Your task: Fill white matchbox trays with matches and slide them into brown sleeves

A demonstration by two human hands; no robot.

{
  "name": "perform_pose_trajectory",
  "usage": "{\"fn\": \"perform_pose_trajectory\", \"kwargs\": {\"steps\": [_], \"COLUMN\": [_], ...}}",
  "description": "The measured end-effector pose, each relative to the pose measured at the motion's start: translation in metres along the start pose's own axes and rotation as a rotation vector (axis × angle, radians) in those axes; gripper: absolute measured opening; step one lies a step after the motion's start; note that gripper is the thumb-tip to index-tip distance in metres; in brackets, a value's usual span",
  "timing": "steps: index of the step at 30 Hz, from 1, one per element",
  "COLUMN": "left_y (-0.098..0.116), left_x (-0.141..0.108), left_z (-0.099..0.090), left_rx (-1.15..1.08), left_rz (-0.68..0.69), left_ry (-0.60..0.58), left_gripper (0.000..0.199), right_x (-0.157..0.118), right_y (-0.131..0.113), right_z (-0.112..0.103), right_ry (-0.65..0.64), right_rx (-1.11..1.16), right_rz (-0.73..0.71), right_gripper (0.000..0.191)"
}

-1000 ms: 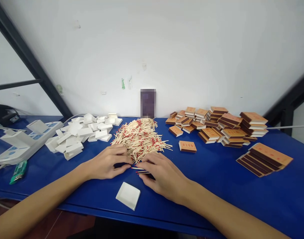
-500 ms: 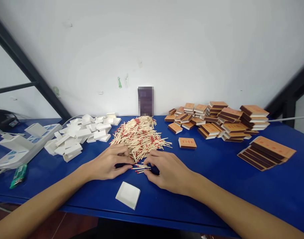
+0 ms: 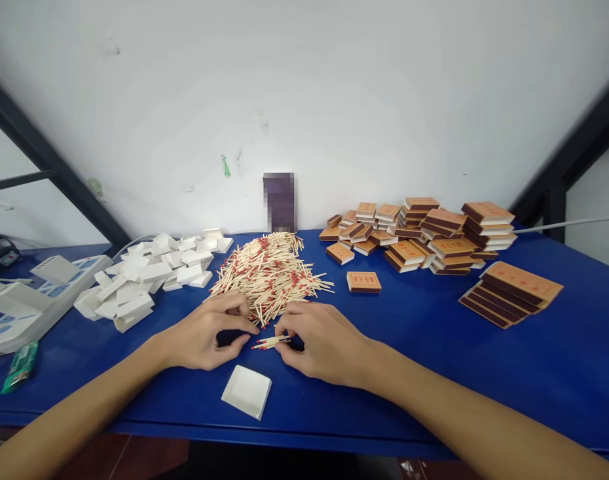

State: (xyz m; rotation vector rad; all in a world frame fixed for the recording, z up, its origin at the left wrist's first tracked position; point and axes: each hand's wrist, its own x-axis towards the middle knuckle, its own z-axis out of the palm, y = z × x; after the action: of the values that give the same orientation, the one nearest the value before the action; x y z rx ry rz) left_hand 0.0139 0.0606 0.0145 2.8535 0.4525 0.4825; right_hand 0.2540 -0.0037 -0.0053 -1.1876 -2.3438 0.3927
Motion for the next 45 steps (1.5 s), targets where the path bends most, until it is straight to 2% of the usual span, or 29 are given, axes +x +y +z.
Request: {"fn": "perform_pose_trajectory", "kwargs": {"steps": [7,15,27,33,37,41,45], "left_y": [0.002,0.0,0.0,0.003,0.004,0.005,-0.001], "left_x": [-0.003,0.0,-0.003,0.0,0.002,0.002,-0.001], "left_z": [-0.005,0.0,-0.002,-0.002,-0.001,0.0,-0.005], "left_rx": [-0.071,-0.149,-0.039,-0.063,-0.052,-0.033,0.011], "left_rz": [-0.069,-0.061,-0.017,-0.014,-0.012,-0.003,0.0], "left_ry": [-0.076,-0.078,-0.052,-0.083,-0.09,-0.081,0.007], "left_gripper": [0.017,0.017,0.017,0.019,0.018,0.019,0.021], "right_x": [-0.001,0.003,-0.002,0.0,0.003,0.004,0.003], "right_y": [0.0,0.001,0.003,-0.002,-0.004,-0.004,-0.007], "right_z": [-0.003,0.001,-0.006,-0.005,-0.001,0.0,-0.002], "right_ry": [-0.003,-0.002,-0.076,-0.082,-0.062,-0.049,-0.057], "right_rx": [0.019,0.111,0.042,0.005,0.026,0.038,0.045], "right_rz": [0.014,-0.015,-0.029,-0.013,-0.021,-0.014,-0.014], "right_gripper": [0.01,0.014,0.02,0.024,0.021,0.009,0.007]}}
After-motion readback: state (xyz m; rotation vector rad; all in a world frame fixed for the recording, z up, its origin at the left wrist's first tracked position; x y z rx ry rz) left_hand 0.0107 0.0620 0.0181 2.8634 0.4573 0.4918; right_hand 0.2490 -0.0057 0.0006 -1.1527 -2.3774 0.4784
